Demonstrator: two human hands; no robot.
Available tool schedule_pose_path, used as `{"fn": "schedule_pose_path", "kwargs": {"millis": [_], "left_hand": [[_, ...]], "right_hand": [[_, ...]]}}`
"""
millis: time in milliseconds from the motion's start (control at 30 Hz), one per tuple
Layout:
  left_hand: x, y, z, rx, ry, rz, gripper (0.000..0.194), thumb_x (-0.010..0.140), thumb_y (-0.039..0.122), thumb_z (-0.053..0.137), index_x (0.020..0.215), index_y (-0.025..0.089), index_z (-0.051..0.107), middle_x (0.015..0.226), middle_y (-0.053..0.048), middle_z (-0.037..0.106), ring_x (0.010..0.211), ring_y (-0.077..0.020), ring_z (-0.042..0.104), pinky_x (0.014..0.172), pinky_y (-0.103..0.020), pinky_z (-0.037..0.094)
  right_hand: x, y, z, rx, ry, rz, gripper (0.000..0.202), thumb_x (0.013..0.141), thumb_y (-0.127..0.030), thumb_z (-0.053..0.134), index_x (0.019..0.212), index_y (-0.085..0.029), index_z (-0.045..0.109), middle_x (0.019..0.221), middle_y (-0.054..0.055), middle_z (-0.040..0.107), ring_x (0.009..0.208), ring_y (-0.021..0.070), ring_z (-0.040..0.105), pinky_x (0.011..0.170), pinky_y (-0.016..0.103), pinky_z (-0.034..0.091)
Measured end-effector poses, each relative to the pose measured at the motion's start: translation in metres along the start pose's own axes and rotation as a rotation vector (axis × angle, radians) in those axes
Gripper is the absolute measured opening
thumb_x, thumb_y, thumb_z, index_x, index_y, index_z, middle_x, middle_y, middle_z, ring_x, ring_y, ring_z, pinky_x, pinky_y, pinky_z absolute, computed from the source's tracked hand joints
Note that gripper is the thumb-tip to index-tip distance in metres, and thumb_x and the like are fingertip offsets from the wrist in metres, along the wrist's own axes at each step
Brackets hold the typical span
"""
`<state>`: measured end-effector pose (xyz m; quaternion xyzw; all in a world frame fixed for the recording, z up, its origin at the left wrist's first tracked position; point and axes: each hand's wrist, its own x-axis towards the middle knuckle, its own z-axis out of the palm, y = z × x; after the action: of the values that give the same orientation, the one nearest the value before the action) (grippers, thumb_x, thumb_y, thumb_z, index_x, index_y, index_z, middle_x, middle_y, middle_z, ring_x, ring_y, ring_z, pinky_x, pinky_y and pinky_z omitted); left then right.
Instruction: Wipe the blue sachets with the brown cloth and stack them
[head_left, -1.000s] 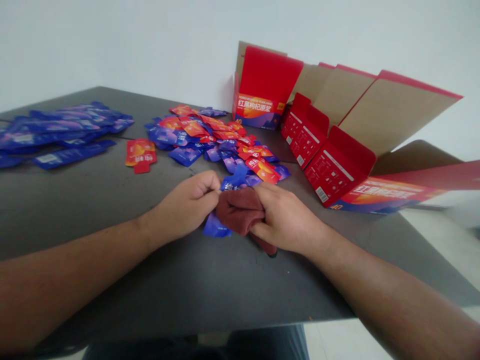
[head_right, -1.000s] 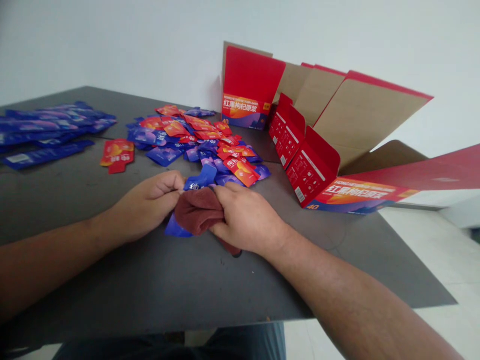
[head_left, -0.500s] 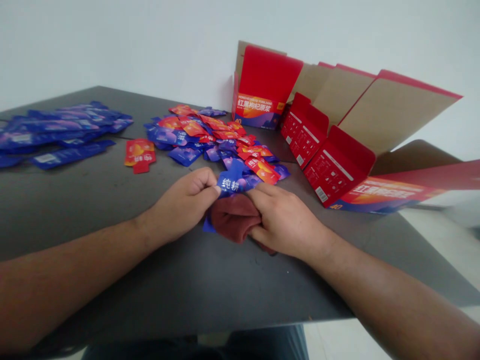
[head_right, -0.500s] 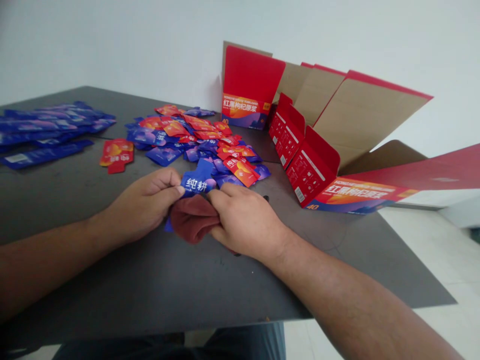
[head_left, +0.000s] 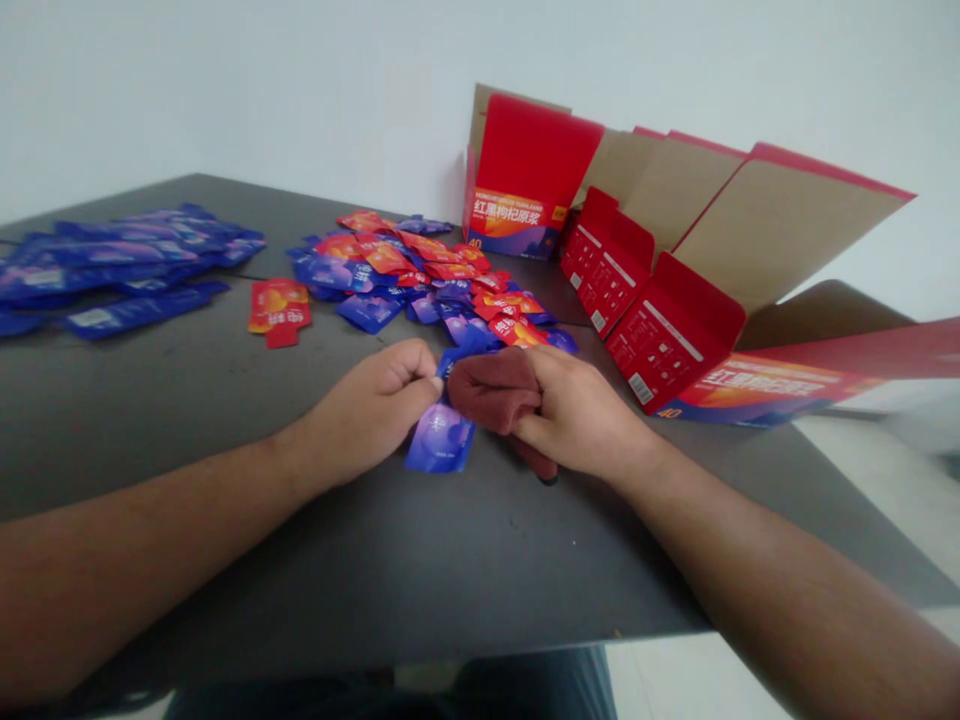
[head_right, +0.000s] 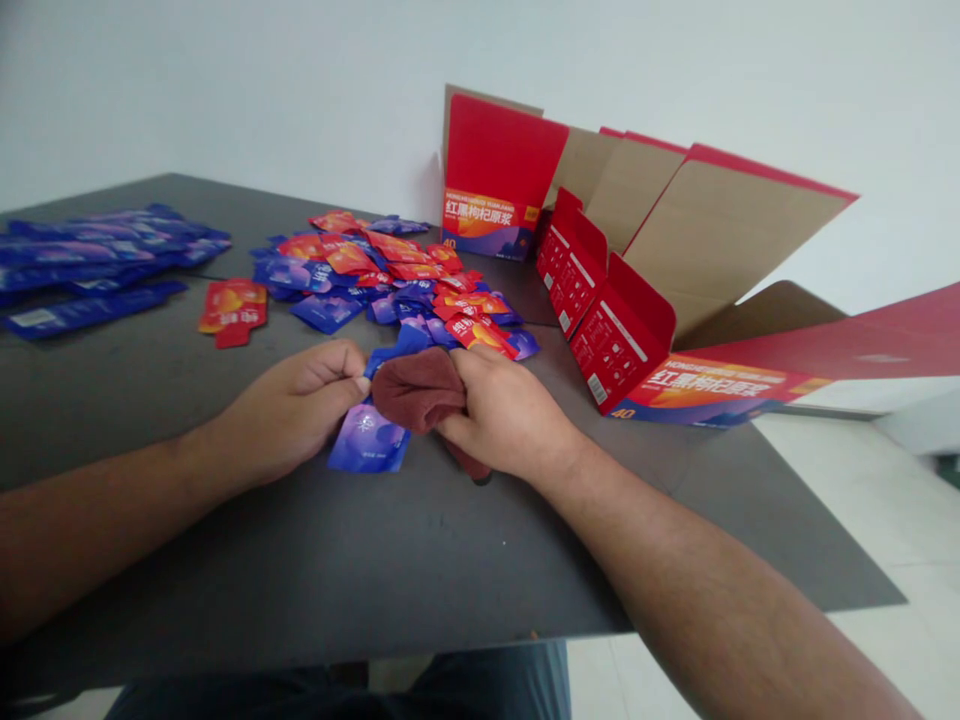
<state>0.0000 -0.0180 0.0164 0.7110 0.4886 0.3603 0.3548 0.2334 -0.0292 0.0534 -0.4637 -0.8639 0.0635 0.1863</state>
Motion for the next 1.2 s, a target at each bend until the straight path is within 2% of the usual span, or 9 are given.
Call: {"fn": "schedule_pose_path", "kwargs": {"millis": [300,500,633,700,800,867,1033,1200], "left_hand": [[-0.0021,0.0038,-0.0026,0.046,-0.058,0.074,0.017,0.091,0.029,0.053,0.076,0.020,0.052,0.069,0.003,0.057,0.064,-0.0135,0.051,0.060,-0.027,0.040],[0.0004,0.0015,-0.0022,0.063,-0.052,0.073,0.014,0.088,0.025,0.051,0.075,0.021,0.049,0.066,0.003,0.054,0.063,-0.0145,0.049,0.059,-0.027,0.038],[0.0000,0.0029,-0.0019,0.064,-0.063,0.071,0.015,0.089,0.028,0.051,0.075,0.021,0.051,0.066,0.003,0.054,0.064,-0.0149,0.050,0.060,-0.028,0.039],[-0.0003,0.0039,-0.0017,0.065,-0.072,0.079,0.016,0.089,0.029,0.052,0.075,0.021,0.051,0.067,0.002,0.055,0.065,-0.0151,0.050,0.060,-0.028,0.039],[-0.0003,0.0043,-0.0017,0.064,-0.071,0.077,0.016,0.088,0.028,0.051,0.074,0.021,0.050,0.067,0.002,0.055,0.065,-0.0151,0.050,0.060,-0.028,0.039],[-0.0003,0.0041,-0.0021,0.063,-0.067,0.074,0.016,0.089,0.028,0.051,0.075,0.021,0.050,0.067,0.002,0.055,0.065,-0.0150,0.050,0.060,-0.027,0.039],[-0.0008,0.0039,-0.0026,0.076,-0.064,0.087,0.017,0.089,0.030,0.052,0.075,0.021,0.051,0.069,0.002,0.056,0.067,-0.0153,0.052,0.061,-0.027,0.040],[-0.0004,0.0037,-0.0021,0.061,-0.074,0.079,0.016,0.089,0.028,0.051,0.074,0.021,0.049,0.067,0.003,0.054,0.065,-0.0150,0.050,0.060,-0.027,0.039]], "right_hand": [[0.0028,-0.0002,-0.0054,0.051,0.059,0.105,0.026,0.083,-0.023,0.062,0.107,-0.017,0.067,0.101,0.007,0.071,0.090,0.0216,0.064,0.077,0.032,0.046],[-0.0017,-0.0026,-0.0004,0.053,-0.056,-0.047,0.030,0.077,-0.020,0.064,0.106,-0.018,0.067,0.100,0.005,0.070,0.094,0.0213,0.063,0.081,0.032,0.047],[-0.0001,-0.0012,-0.0022,0.018,0.031,0.073,0.025,0.079,-0.021,0.065,0.103,-0.017,0.067,0.098,0.007,0.070,0.091,0.0218,0.063,0.078,0.033,0.046],[0.0010,-0.0005,-0.0024,0.027,0.027,0.094,0.023,0.080,-0.023,0.065,0.103,-0.018,0.067,0.096,0.006,0.070,0.088,0.0211,0.063,0.075,0.032,0.046],[0.0011,-0.0007,-0.0010,0.067,-0.026,-0.007,0.026,0.079,-0.020,0.065,0.104,-0.018,0.067,0.097,0.004,0.069,0.087,0.0195,0.063,0.076,0.031,0.046],[0.0009,-0.0011,-0.0006,0.067,-0.014,-0.037,0.025,0.077,-0.020,0.066,0.102,-0.017,0.066,0.097,0.005,0.069,0.089,0.0196,0.062,0.078,0.031,0.046],[0.0022,-0.0009,-0.0031,0.055,0.009,0.095,0.025,0.081,-0.020,0.063,0.106,-0.018,0.066,0.097,0.006,0.069,0.087,0.0202,0.062,0.074,0.031,0.046],[0.0006,-0.0009,-0.0004,0.055,-0.028,-0.027,0.022,0.078,-0.022,0.066,0.100,-0.017,0.065,0.095,0.005,0.068,0.089,0.0205,0.062,0.078,0.032,0.047]]}}
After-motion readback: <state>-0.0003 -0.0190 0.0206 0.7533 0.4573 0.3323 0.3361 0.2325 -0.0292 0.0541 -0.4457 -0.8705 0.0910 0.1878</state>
